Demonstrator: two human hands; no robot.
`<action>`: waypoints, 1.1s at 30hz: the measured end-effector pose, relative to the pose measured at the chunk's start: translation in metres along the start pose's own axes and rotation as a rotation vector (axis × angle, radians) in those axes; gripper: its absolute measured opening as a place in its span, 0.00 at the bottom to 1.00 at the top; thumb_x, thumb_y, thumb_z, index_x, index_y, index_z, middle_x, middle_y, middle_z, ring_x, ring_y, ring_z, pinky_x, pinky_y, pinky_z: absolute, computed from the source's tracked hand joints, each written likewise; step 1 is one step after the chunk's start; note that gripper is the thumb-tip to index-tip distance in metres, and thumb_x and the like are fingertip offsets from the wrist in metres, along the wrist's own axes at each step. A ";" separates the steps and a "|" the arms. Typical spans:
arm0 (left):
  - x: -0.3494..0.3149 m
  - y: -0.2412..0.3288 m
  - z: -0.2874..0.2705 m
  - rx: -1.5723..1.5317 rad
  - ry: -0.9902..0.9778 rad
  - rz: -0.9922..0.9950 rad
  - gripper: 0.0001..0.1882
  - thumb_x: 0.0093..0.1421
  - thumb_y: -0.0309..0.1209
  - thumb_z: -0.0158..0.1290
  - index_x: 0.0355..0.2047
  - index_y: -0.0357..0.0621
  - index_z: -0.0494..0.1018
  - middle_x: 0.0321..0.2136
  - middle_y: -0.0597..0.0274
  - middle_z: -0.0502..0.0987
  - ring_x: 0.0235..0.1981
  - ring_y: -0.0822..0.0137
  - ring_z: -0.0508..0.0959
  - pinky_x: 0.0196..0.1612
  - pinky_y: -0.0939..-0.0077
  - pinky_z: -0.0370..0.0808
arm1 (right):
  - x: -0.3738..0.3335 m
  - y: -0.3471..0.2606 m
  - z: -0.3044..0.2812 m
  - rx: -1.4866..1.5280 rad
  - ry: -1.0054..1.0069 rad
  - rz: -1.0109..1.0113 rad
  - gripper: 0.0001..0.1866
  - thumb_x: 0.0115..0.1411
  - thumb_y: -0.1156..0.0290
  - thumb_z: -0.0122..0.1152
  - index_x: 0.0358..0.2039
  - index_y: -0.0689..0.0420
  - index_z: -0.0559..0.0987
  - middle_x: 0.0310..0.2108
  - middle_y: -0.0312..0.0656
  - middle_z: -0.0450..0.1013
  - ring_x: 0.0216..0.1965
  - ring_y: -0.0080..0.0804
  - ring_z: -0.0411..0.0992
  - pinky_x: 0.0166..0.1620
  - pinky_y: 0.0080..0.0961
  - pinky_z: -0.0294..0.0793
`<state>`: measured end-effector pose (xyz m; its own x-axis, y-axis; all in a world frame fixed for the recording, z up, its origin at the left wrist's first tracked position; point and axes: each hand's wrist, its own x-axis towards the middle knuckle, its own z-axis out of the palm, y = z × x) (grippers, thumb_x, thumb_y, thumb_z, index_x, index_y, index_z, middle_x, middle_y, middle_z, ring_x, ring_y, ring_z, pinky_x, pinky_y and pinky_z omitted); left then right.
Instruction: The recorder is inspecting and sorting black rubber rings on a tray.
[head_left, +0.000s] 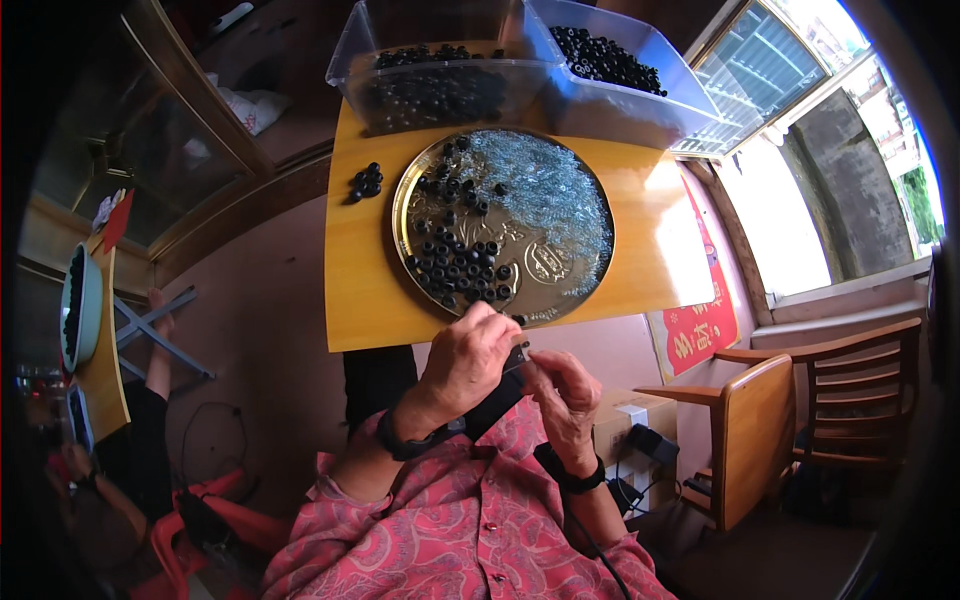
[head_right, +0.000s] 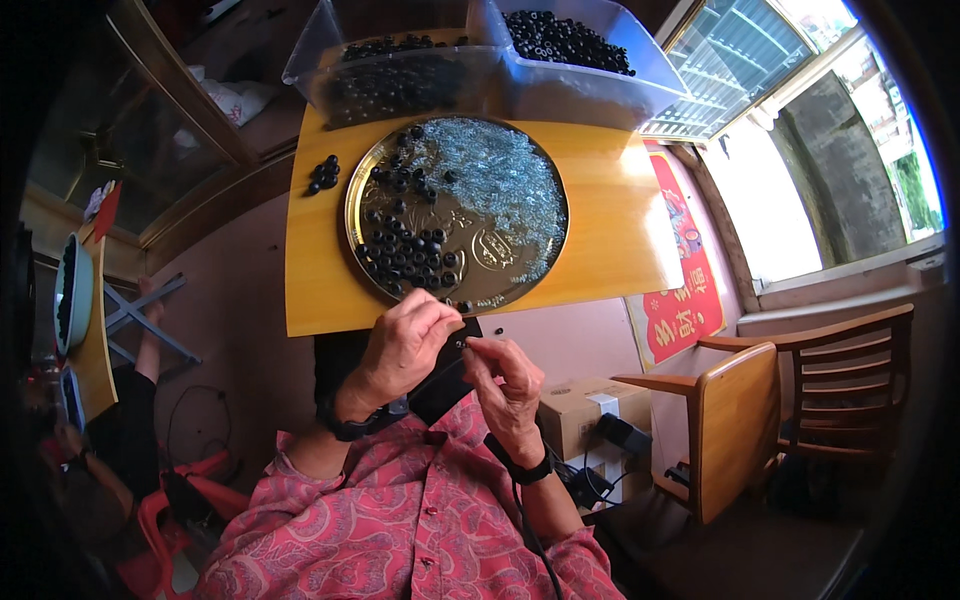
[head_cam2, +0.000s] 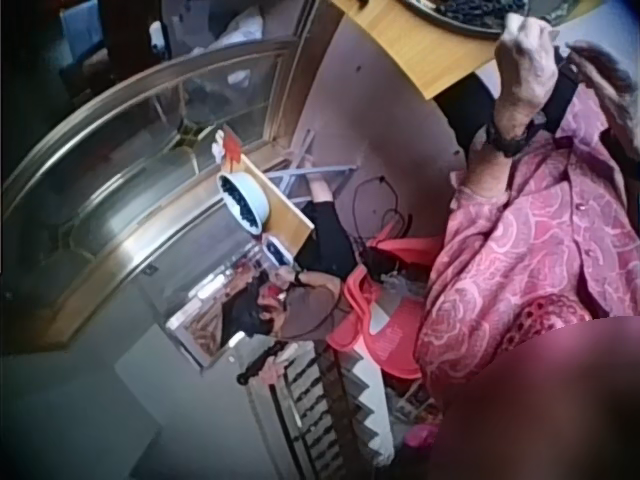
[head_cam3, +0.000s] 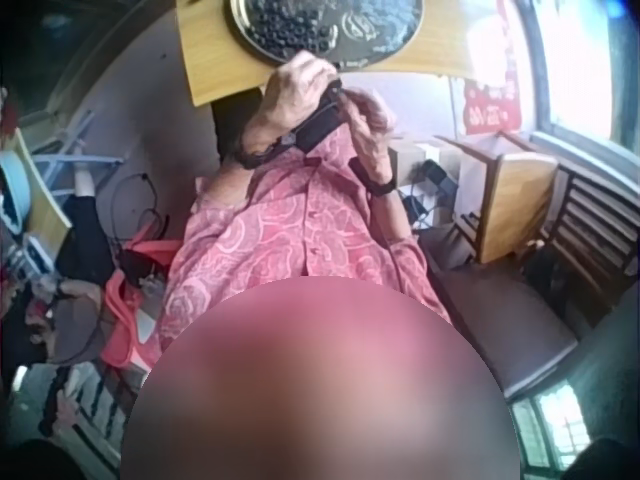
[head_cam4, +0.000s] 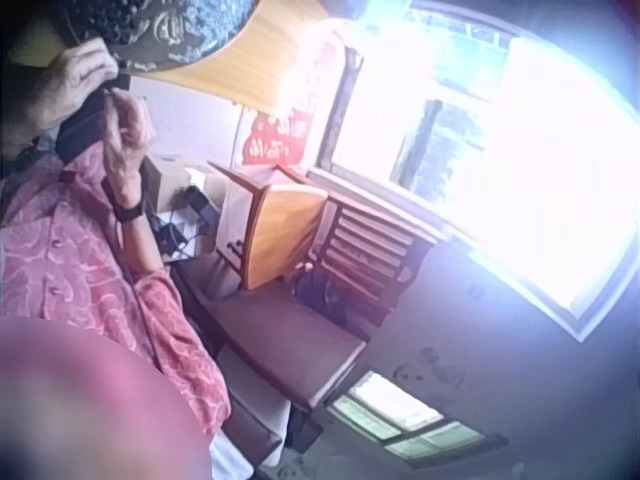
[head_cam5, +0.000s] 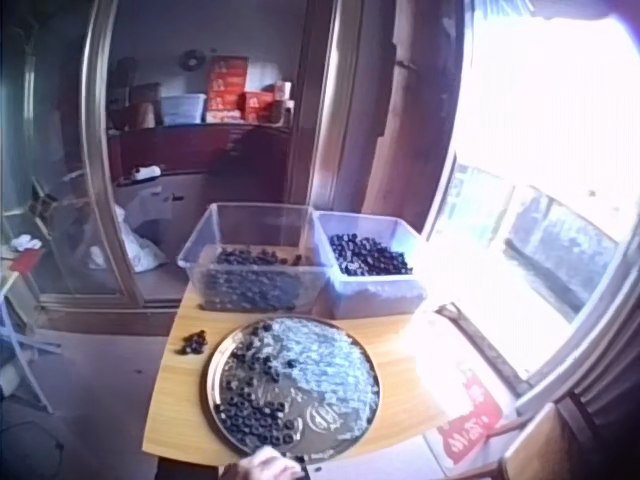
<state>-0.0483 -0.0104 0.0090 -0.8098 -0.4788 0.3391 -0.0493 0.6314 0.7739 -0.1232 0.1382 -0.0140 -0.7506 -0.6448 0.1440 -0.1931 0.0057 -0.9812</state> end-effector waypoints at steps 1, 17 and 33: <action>0.004 0.001 0.003 0.073 0.059 0.015 0.05 0.56 0.25 0.58 0.33 0.39 0.76 0.29 0.55 0.73 0.28 0.54 0.77 0.30 0.64 0.74 | -0.001 0.002 -0.001 0.005 0.032 0.037 0.07 0.57 0.80 0.62 0.37 0.62 0.79 0.26 0.35 0.73 0.22 0.18 0.74 0.24 0.13 0.68; 0.023 -0.007 0.009 0.283 -0.076 0.122 0.08 0.50 0.30 0.62 0.26 0.43 0.74 0.28 0.60 0.70 0.34 0.58 0.74 0.35 0.65 0.73 | -0.002 -0.001 -0.001 0.026 0.056 0.120 0.07 0.57 0.82 0.62 0.37 0.64 0.79 0.28 0.36 0.74 0.24 0.19 0.74 0.26 0.14 0.71; 0.007 -0.013 -0.013 -1.174 -0.047 -0.588 0.10 0.65 0.31 0.52 0.40 0.37 0.76 0.28 0.58 0.81 0.27 0.71 0.82 0.33 0.79 0.80 | 0.006 -0.014 0.009 0.075 0.092 0.075 0.08 0.58 0.82 0.62 0.38 0.64 0.78 0.29 0.36 0.74 0.24 0.17 0.72 0.26 0.13 0.69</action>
<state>-0.0459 -0.0297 0.0083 -0.8624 -0.4622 -0.2065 0.1159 -0.5773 0.8083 -0.1197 0.1277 -0.0004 -0.8164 -0.5722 0.0778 -0.0892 -0.0083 -0.9960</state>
